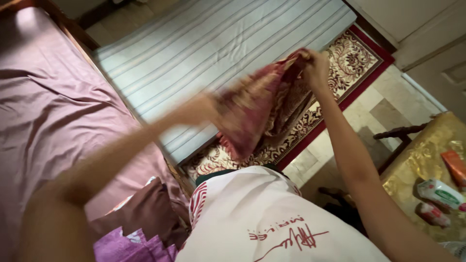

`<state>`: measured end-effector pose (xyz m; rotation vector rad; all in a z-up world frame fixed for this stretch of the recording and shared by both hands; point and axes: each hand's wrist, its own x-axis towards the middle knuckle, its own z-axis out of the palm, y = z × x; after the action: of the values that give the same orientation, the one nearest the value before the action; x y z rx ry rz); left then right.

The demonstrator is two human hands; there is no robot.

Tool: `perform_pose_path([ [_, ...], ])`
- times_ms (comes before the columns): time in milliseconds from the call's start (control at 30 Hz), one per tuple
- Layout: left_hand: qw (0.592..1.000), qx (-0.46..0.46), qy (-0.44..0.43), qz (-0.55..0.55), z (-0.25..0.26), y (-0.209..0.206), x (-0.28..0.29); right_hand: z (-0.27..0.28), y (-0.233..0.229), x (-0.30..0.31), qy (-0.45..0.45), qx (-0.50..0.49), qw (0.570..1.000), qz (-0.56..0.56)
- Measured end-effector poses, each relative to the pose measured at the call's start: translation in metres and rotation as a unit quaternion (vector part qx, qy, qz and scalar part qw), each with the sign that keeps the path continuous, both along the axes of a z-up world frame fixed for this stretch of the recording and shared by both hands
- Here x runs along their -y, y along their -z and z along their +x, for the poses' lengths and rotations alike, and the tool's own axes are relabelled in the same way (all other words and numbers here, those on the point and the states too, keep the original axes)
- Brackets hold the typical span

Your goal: The person folds a pink floral towel and places it on a bed, then sits on the floor to fold a large red and gold patterned textile. The person repeatedly unfolds and refolds the textile to align the edges and patterns before completing the fold.

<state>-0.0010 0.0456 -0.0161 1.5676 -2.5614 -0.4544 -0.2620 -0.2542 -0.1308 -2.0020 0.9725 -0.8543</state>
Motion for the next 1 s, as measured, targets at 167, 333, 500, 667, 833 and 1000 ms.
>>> perform_pose_path([
  [167, 0.946, 0.289, -0.146, -0.016, 0.141, 0.056, 0.005, 0.003, 0.025, 0.010, -0.066, -0.091, 0.992, 0.050],
  [333, 0.900, 0.324, -0.290, 0.011, 0.249, 0.090, -0.050, -0.094, 0.033, 0.108, 0.058, -0.009, 0.997, -0.048],
  [500, 0.808, 0.334, -0.458, 0.159, 0.302, 0.122, -0.155, -0.237, 0.040, 0.147, 0.218, -0.095, 0.967, -0.095],
  [667, 0.793, 0.352, -0.463, 0.182, 0.313, 0.167, -0.197, -0.222, 0.053, 0.129, 0.097, -0.177, 0.961, 0.191],
  [833, 0.811, 0.362, -0.429, 0.164, 0.319, 0.190, -0.214, -0.168, 0.027, 0.111, -0.163, -0.358, 0.891, 0.228],
  [1000, 0.832, 0.187, -0.468, 0.231, 0.308, 0.189, -0.221, -0.138, 0.026, 0.099, -0.246, -0.483, 0.787, 0.295],
])
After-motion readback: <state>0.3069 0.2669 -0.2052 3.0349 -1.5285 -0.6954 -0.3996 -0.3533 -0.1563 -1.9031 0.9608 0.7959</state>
